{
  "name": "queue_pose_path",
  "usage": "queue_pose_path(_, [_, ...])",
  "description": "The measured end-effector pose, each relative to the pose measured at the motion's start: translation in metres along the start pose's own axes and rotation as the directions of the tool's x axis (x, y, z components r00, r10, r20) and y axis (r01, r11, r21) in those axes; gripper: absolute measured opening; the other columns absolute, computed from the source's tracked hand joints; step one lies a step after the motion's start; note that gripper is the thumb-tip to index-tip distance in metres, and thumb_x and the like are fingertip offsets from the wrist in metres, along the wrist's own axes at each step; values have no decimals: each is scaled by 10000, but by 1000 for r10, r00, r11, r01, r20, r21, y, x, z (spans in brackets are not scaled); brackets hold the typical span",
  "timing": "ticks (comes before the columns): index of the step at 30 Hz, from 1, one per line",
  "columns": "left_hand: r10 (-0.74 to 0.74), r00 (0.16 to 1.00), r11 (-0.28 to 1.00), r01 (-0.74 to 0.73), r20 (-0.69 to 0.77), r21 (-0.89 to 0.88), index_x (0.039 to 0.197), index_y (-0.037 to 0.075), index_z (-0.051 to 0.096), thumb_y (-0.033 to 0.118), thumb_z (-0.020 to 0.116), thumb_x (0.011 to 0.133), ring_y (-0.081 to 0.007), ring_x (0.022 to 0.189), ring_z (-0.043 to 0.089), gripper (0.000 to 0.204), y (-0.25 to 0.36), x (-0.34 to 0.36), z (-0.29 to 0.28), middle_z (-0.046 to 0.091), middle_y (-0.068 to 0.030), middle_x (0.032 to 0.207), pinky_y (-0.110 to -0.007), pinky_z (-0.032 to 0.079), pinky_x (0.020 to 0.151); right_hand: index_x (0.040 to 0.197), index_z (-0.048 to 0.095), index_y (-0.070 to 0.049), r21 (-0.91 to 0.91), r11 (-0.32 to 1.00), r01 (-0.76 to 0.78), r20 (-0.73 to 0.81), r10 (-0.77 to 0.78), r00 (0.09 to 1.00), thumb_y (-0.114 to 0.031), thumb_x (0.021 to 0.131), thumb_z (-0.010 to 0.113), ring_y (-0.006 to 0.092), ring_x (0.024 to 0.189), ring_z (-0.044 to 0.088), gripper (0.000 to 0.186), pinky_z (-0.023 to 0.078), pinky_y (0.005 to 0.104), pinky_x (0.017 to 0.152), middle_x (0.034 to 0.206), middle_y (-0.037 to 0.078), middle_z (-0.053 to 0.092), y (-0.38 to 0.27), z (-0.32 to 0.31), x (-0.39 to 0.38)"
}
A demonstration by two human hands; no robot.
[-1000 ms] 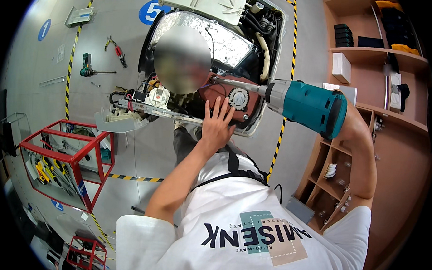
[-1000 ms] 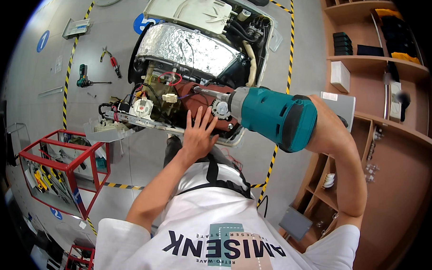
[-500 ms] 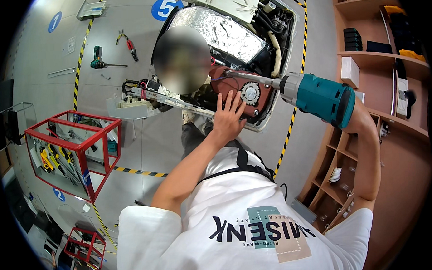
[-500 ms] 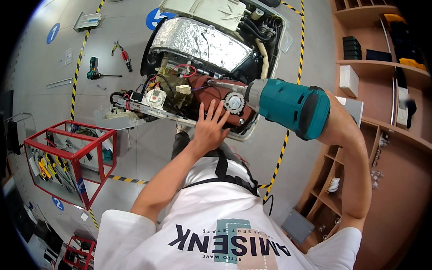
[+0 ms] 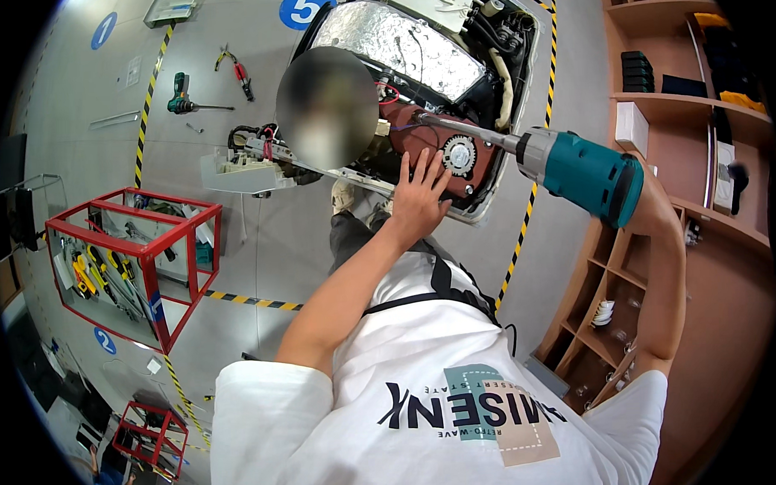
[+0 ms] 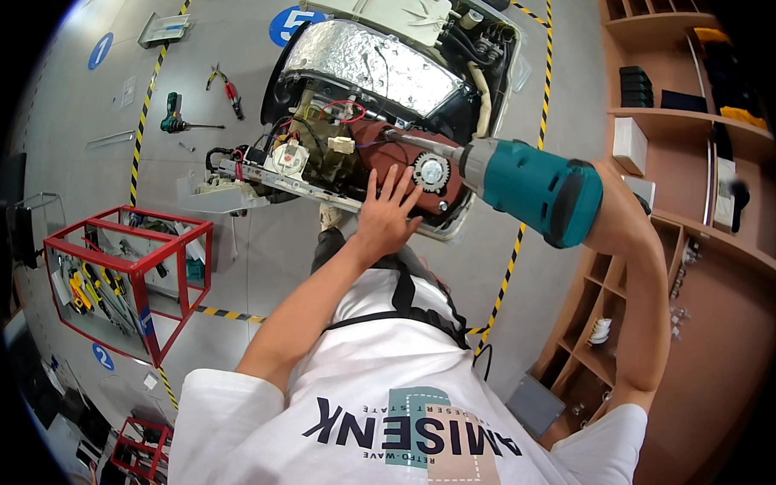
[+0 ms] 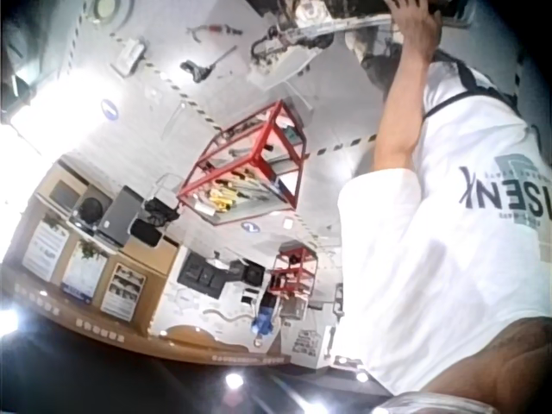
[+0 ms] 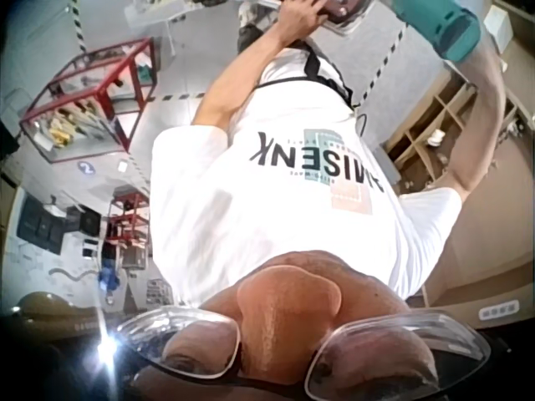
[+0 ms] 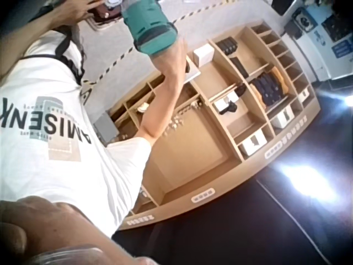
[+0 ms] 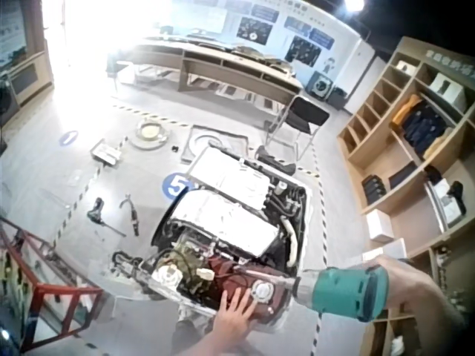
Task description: The person uses an electric screwdriver to unscrew several fasteners from a red plastic internal component of a washing machine and then disconnects a wire by hand.
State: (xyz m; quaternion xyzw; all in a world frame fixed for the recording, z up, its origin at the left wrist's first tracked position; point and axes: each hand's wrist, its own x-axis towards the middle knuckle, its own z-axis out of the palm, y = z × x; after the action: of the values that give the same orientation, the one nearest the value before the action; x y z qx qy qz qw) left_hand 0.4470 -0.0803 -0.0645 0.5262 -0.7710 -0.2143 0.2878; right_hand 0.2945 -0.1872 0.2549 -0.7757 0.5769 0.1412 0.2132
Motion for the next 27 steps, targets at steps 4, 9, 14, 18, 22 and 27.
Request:
queue_pose_path(4, [-13,999,999,11,49,39,1213,80,512,353,616,735,-344,1294,239,561,0,-1,2,353,-167,1355,-550,85,1060,771,560,33,65,996,63,-23,-62,998,19,526,666,288,579,477,267,466,327,641,686,186,547,11,3,-3])
queue_pose_path(9, [-20,998,999,17,58,46,1217,81,508,347,598,748,-367,1283,252,546,-1,0,3,341,-179,1359,-571,116,1035,830,566,19,387,913,-130,28,129,991,4,538,688,195,655,506,318,461,300,667,781,145,589,46,-10,-13])
queue_pose_path(14, [13,996,1000,-12,88,-14,1194,69,516,304,577,778,-357,1290,238,482,-3,-1,-1,306,-178,1377,-531,129,1045,897,568,11,493,844,-210,-136,313,940,-15,568,712,181,666,522,360,461,293,650,791,114,592,92,-8,-69])
queue_pose_path(18, [-65,998,979,60,-21,-197,1025,39,588,188,605,765,-339,1165,405,300,-19,-3,-36,450,-174,1235,-433,306,982,951,570,3,540,804,-248,-212,415,885,-31,593,731,170,675,534,394,461,288,637,800,90,595,127,18,-115])
queue_pose_path(22, [-335,905,924,261,-263,-279,819,38,582,126,584,779,-300,842,536,96,-67,9,-80,557,-114,902,-399,418,732,1004,572,-4,602,761,-244,-262,476,839,-46,617,750,159,684,546,427,461,283,624,808,66,598,134,69,-165])
queue_pose_path(27, [-363,908,932,353,-209,-84,821,34,627,153,602,778,-312,832,527,129,-150,41,-92,568,-119,859,-403,409,725,1055,574,-15,778,601,-186,-239,555,797,-61,639,767,147,667,557,462,460,272,587,798,42,601,84,116,-184])
